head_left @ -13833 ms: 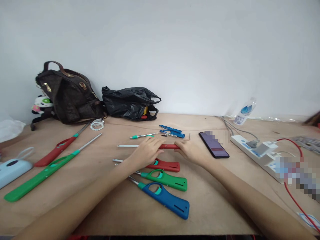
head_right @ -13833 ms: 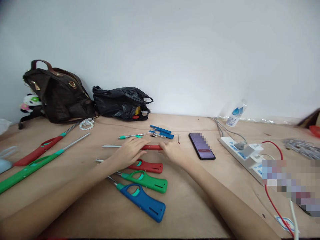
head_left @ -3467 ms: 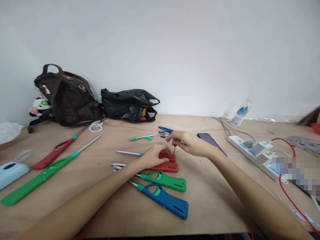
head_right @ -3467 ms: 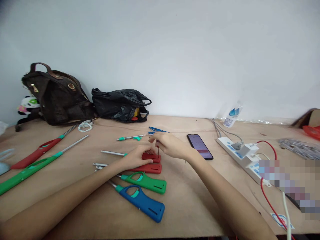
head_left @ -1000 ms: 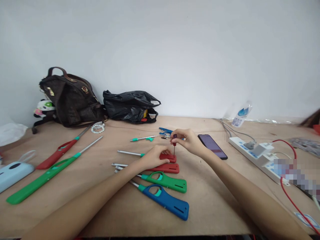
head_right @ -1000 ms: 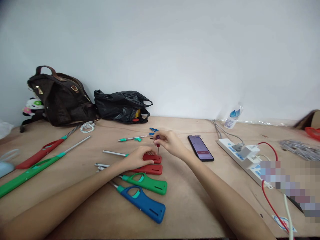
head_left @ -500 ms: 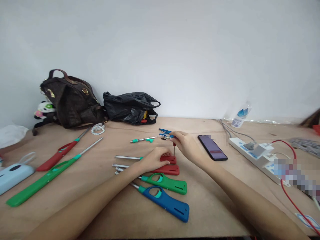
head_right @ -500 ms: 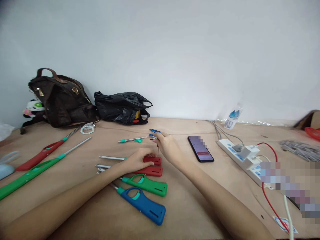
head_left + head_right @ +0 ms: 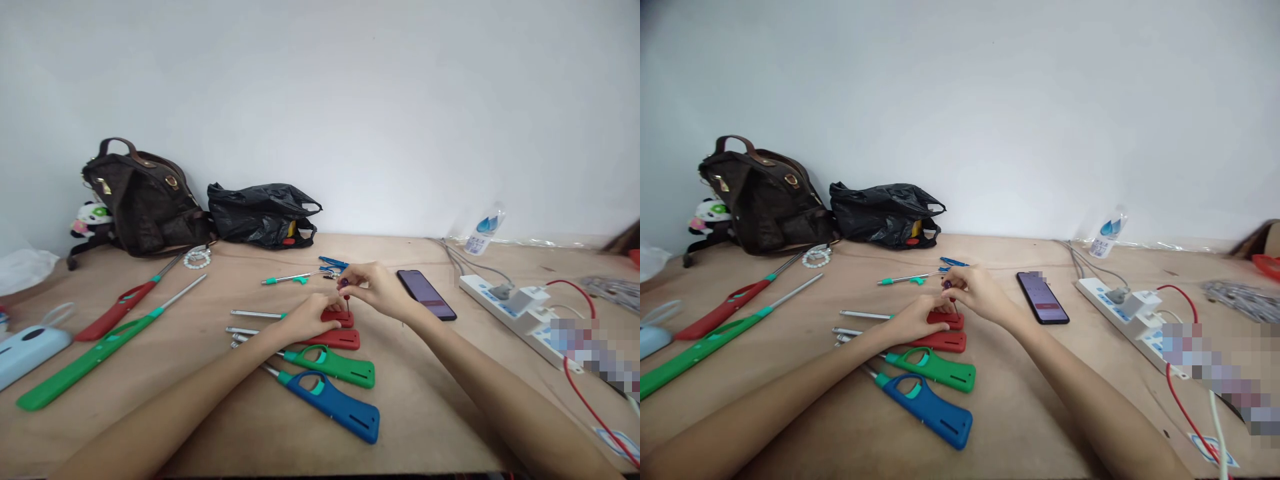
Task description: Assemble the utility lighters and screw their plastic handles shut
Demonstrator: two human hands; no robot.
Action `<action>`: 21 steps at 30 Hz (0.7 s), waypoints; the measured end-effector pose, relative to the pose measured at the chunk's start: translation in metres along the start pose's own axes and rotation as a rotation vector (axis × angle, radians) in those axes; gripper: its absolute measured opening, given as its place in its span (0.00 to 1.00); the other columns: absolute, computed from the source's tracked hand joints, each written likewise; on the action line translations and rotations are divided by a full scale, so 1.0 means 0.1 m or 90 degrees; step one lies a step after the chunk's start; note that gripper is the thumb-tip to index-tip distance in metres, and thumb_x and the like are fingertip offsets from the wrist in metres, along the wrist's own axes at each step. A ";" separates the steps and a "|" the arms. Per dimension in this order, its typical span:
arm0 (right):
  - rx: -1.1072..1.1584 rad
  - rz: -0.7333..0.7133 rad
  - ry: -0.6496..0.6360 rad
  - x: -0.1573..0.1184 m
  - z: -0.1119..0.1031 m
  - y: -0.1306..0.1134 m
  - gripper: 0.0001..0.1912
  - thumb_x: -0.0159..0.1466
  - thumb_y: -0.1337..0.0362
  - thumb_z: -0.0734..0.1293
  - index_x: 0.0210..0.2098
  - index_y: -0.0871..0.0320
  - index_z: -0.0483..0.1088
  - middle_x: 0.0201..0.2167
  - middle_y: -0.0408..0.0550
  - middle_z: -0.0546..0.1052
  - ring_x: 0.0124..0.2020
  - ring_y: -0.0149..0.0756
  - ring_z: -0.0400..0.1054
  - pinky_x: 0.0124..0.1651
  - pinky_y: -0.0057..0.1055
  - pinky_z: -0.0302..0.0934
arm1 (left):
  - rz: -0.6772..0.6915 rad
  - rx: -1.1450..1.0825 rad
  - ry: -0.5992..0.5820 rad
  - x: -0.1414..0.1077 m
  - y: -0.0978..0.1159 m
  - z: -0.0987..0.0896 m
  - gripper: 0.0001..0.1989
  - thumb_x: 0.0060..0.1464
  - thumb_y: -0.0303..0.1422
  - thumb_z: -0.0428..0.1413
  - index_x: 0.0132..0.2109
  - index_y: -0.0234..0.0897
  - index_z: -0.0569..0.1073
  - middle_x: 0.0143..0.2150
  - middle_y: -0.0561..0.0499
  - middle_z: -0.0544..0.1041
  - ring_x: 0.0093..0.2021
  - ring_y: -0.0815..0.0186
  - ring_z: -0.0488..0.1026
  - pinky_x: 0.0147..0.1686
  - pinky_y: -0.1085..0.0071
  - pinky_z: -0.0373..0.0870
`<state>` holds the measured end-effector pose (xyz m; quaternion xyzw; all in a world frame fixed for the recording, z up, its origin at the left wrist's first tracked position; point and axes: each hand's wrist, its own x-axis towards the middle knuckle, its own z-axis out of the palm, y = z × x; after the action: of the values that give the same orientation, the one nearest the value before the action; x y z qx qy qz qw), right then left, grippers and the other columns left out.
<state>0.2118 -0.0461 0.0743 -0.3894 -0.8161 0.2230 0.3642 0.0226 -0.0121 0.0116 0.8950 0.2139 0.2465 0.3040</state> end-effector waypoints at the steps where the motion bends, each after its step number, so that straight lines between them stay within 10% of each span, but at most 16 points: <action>1: -0.021 0.002 0.030 -0.01 0.02 -0.01 0.04 0.60 0.64 0.68 0.31 0.58 0.68 0.26 0.44 0.76 0.27 0.32 0.70 0.32 0.27 0.62 | 0.003 0.003 -0.001 0.00 0.00 0.00 0.10 0.50 0.24 0.60 0.41 0.35 0.71 0.37 0.52 0.76 0.38 0.65 0.73 0.41 0.70 0.69; 14: -0.056 0.065 0.173 -0.02 0.10 0.02 0.15 0.60 0.55 0.68 0.26 0.56 0.60 0.22 0.41 0.71 0.23 0.31 0.66 0.27 0.27 0.57 | 0.001 0.045 -0.011 0.00 0.01 -0.02 0.08 0.50 0.26 0.60 0.39 0.35 0.72 0.38 0.51 0.76 0.39 0.63 0.73 0.41 0.69 0.68; 21: -0.076 0.039 0.342 0.03 -0.30 0.49 0.08 0.60 0.59 0.67 0.32 0.57 0.66 0.27 0.44 0.74 0.28 0.34 0.70 0.34 0.31 0.64 | -0.028 0.034 0.011 0.00 -0.01 0.00 0.09 0.48 0.24 0.61 0.39 0.34 0.72 0.37 0.51 0.77 0.39 0.64 0.74 0.41 0.70 0.69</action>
<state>0.2568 -0.0122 0.0622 -0.4795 -0.6900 0.0743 0.5371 0.0221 -0.0118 0.0113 0.8957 0.2429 0.2419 0.2833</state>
